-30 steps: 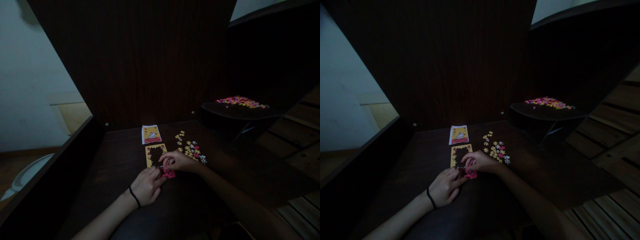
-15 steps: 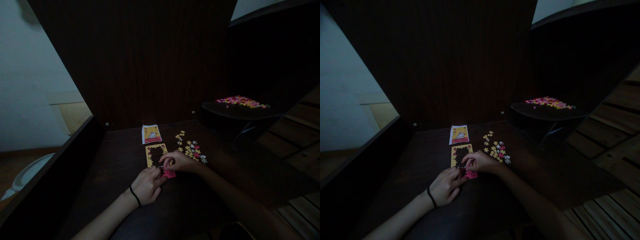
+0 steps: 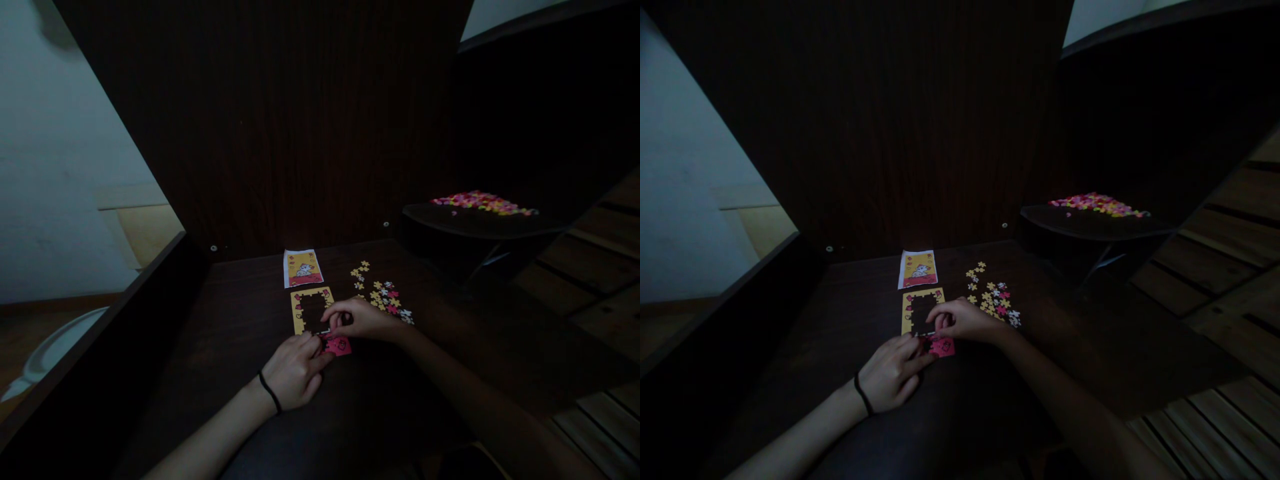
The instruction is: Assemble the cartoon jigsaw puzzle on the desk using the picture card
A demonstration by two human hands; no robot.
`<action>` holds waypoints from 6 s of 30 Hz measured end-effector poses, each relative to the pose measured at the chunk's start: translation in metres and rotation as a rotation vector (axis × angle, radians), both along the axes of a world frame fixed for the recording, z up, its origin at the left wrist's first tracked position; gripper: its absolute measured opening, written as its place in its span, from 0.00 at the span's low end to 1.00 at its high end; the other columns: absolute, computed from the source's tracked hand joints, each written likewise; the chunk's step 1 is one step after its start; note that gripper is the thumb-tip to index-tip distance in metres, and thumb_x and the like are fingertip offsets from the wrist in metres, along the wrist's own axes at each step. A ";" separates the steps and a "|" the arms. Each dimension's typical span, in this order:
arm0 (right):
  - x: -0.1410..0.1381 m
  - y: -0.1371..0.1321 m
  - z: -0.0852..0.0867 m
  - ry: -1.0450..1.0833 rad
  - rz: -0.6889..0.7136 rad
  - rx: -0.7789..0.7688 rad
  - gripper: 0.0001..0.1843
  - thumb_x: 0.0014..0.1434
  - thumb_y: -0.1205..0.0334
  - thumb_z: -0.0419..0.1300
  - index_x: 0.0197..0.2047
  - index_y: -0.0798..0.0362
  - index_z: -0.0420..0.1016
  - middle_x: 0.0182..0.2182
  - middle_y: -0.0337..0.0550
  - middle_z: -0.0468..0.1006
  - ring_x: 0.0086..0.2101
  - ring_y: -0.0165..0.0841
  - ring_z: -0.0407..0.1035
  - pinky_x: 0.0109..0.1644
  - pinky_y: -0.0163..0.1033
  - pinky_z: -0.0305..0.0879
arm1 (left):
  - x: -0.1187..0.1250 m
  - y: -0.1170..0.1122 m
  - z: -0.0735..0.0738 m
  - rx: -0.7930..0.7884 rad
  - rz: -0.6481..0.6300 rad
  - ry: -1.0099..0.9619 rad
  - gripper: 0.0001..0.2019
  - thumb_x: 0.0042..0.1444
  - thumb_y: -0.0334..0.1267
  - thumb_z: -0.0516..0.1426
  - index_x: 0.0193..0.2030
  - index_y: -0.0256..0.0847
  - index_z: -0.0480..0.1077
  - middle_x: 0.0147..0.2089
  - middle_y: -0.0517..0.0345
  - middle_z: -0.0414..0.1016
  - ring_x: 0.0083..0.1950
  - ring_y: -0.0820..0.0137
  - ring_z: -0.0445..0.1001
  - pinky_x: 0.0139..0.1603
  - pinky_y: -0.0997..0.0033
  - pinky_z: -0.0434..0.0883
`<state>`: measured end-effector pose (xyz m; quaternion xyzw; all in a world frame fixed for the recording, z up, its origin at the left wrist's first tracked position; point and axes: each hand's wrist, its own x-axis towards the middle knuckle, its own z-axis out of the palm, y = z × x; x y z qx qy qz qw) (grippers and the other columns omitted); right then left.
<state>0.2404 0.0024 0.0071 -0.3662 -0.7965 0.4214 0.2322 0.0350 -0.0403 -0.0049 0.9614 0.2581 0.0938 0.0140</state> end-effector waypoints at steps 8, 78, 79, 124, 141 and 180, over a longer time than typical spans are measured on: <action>0.011 0.006 -0.003 -0.088 -0.022 0.055 0.10 0.46 0.61 0.61 0.31 0.57 0.72 0.21 0.37 0.70 0.24 0.26 0.65 0.27 0.31 0.63 | 0.002 0.000 0.005 -0.039 0.040 -0.023 0.20 0.48 0.30 0.49 0.51 0.40 0.61 0.37 0.53 0.61 0.38 0.64 0.60 0.38 0.64 0.64; 0.008 0.002 0.000 -0.183 -0.022 -0.023 0.11 0.45 0.57 0.61 0.28 0.57 0.72 0.20 0.37 0.69 0.23 0.26 0.64 0.26 0.30 0.60 | 0.002 0.002 0.004 -0.074 0.094 -0.006 0.21 0.47 0.29 0.50 0.50 0.42 0.61 0.38 0.54 0.60 0.39 0.65 0.60 0.39 0.65 0.63; 0.008 0.002 0.000 -0.187 -0.026 -0.024 0.11 0.45 0.56 0.61 0.28 0.57 0.72 0.20 0.37 0.69 0.23 0.26 0.64 0.26 0.30 0.60 | 0.002 0.002 0.004 -0.075 0.094 -0.005 0.21 0.48 0.29 0.50 0.50 0.42 0.61 0.38 0.54 0.60 0.39 0.65 0.60 0.39 0.65 0.63; 0.017 0.007 0.012 -0.218 -0.385 0.330 0.17 0.56 0.54 0.50 0.22 0.54 0.67 0.20 0.37 0.67 0.23 0.27 0.61 0.27 0.32 0.53 | -0.015 0.020 0.004 0.029 0.326 -0.270 0.16 0.50 0.29 0.45 0.42 0.38 0.68 0.31 0.55 0.64 0.35 0.68 0.64 0.37 0.68 0.65; 0.037 0.016 0.011 -0.319 -0.757 0.382 0.18 0.56 0.53 0.47 0.20 0.53 0.64 0.18 0.38 0.67 0.20 0.28 0.60 0.25 0.33 0.49 | -0.023 0.029 0.008 0.002 0.454 -0.255 0.12 0.50 0.32 0.45 0.28 0.38 0.69 0.26 0.57 0.69 0.30 0.70 0.68 0.32 0.72 0.65; 0.091 0.030 0.015 -0.212 -1.129 0.376 0.06 0.47 0.61 0.54 0.30 0.53 0.68 0.23 0.38 0.71 0.25 0.31 0.64 0.29 0.34 0.57 | -0.024 0.031 0.008 0.004 0.488 -0.249 0.13 0.51 0.34 0.44 0.29 0.40 0.69 0.27 0.58 0.70 0.30 0.70 0.69 0.33 0.72 0.66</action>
